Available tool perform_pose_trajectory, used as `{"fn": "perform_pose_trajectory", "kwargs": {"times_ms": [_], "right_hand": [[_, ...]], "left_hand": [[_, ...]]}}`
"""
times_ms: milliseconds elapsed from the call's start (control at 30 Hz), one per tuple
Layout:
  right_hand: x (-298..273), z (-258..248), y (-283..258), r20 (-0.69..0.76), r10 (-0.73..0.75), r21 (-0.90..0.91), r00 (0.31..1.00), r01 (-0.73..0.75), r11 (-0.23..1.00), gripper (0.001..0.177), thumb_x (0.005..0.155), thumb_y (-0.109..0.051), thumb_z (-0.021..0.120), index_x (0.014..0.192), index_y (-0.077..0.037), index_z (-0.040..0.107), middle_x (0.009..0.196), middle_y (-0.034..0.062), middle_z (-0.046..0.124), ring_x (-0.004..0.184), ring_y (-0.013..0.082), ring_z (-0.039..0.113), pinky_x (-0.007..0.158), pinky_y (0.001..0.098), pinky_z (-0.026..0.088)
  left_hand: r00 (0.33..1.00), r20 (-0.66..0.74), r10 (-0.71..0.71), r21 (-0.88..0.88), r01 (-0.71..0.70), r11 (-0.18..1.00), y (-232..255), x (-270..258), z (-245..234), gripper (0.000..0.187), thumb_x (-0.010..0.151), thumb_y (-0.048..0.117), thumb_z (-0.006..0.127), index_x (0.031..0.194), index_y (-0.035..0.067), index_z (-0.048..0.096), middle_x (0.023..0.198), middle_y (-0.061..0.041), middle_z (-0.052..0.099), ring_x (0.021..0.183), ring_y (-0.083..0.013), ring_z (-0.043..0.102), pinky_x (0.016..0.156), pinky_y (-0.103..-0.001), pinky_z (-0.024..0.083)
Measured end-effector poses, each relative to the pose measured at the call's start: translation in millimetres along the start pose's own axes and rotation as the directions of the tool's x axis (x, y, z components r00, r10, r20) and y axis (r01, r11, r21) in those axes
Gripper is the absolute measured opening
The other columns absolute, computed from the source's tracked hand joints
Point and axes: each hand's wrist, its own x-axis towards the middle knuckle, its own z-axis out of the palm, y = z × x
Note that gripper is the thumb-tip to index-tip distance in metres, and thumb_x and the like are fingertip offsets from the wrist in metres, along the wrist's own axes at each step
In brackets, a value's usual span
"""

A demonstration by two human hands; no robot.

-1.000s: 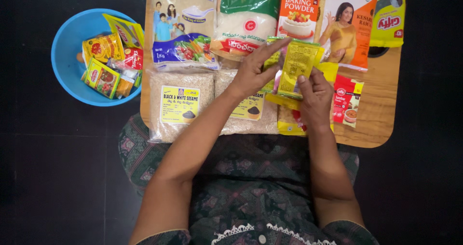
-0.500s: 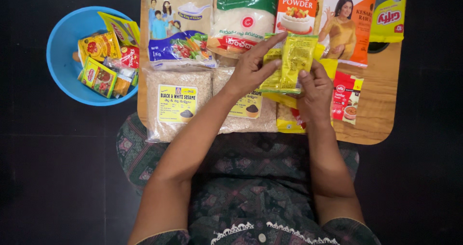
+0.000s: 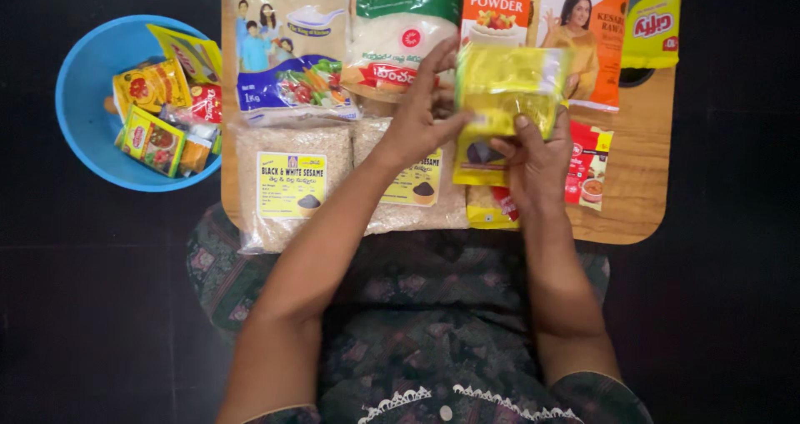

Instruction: The person sorts various packaged food items on a wooden lap desk, picking up each package, turning it over to view both sides, and placing it into a blue bowl. Items handled include small snack packets, sesame seed bags, rice, baking powder, and salt.

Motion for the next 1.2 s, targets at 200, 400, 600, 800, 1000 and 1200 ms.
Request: {"fn": "perform_pose_trajectory", "kwargs": {"times_ms": [200, 400, 600, 800, 1000, 1200], "right_hand": [[-5.3, 12.2, -1.6, 0.035, 0.033, -0.149, 0.999, -0.027, 0.988, 0.040, 0.101, 0.002, 0.062, 0.136, -0.006, 0.046, 0.122, 0.0109, 0.067, 0.100, 0.0214, 0.073, 0.074, 0.0321, 0.065], [-8.3, 10.3, 0.4, 0.079, 0.047, -0.159, 0.996, -0.034, 0.987, 0.039, 0.101, 0.000, 0.061, 0.138, -0.006, 0.049, 0.121, 0.0107, 0.069, 0.098, 0.0205, 0.073, 0.075, 0.0329, 0.065], [-6.2, -9.8, -8.8, 0.095, -0.343, -0.474, 0.934, 0.346, 0.810, 0.036, 0.114, -0.012, 0.059, 0.148, -0.006, 0.051, 0.120, 0.0074, 0.069, 0.097, 0.0120, 0.063, 0.086, 0.0271, 0.054], [-4.3, -23.2, -32.9, 0.102, -0.332, -0.923, 0.938, 0.214, 0.320, 0.041, 0.100, -0.021, 0.076, 0.137, -0.008, 0.065, 0.111, 0.0066, 0.072, 0.090, 0.0183, 0.067, 0.079, 0.0327, 0.053], [-20.3, -3.0, -31.4, 0.372, -0.293, -0.926, 0.881, 0.373, -0.054, 0.096, 0.075, -0.029, 0.095, 0.149, 0.000, 0.042, 0.104, 0.0175, 0.067, 0.096, 0.0400, 0.059, 0.081, 0.0519, 0.048], [-33.5, -1.7, -39.7, 0.389, -0.235, -0.914, 0.891, 0.405, 0.024, 0.109, 0.080, -0.017, 0.092, 0.166, 0.003, 0.029, 0.112, 0.0219, 0.065, 0.099, 0.0391, 0.060, 0.085, 0.0506, 0.049]], "left_hand": [[0.998, -0.066, 0.006, 0.064, -0.002, 0.998, -7.8, 0.0, -2.7, 0.053, 0.098, -0.003, 0.072, 0.146, 0.010, 0.054, 0.111, 0.000, 0.063, 0.087, -0.0027, 0.055, 0.074, -0.021, 0.048], [0.987, -0.157, 0.019, 0.025, -0.016, 1.000, -26.8, 0.8, -4.5, 0.029, 0.100, 0.000, 0.073, 0.128, 0.005, 0.065, 0.108, 0.004, 0.067, 0.085, -0.0012, 0.057, 0.079, -0.021, 0.055], [0.952, -0.302, 0.057, 0.092, -0.031, 0.995, -34.9, 7.6, -13.1, 0.019, 0.103, 0.002, 0.067, 0.122, 0.003, 0.069, 0.109, -0.002, 0.072, 0.091, -0.0073, 0.065, 0.078, -0.023, 0.052], [0.864, -0.481, 0.148, 0.044, -0.145, 0.989, -7.4, 19.0, -31.0, 0.020, 0.106, 0.004, 0.063, 0.124, 0.003, 0.070, 0.119, -0.006, 0.073, 0.111, -0.0118, 0.068, 0.098, -0.025, 0.055], [0.827, -0.555, 0.092, 0.025, -0.093, 0.995, 28.9, 0.8, -69.1, 0.025, 0.097, 0.009, 0.071, 0.121, 0.002, 0.068, 0.112, -0.005, 0.072, 0.102, -0.0110, 0.066, 0.091, -0.025, 0.054], [0.566, -0.769, 0.297, 0.349, -0.017, 0.937, 59.9, -87.6, -210.6, 0.014, 0.104, 0.014, 0.071, 0.102, 0.001, 0.074, 0.096, -0.002, 0.073, 0.090, -0.0100, 0.062, 0.083, -0.025, 0.052]]}}
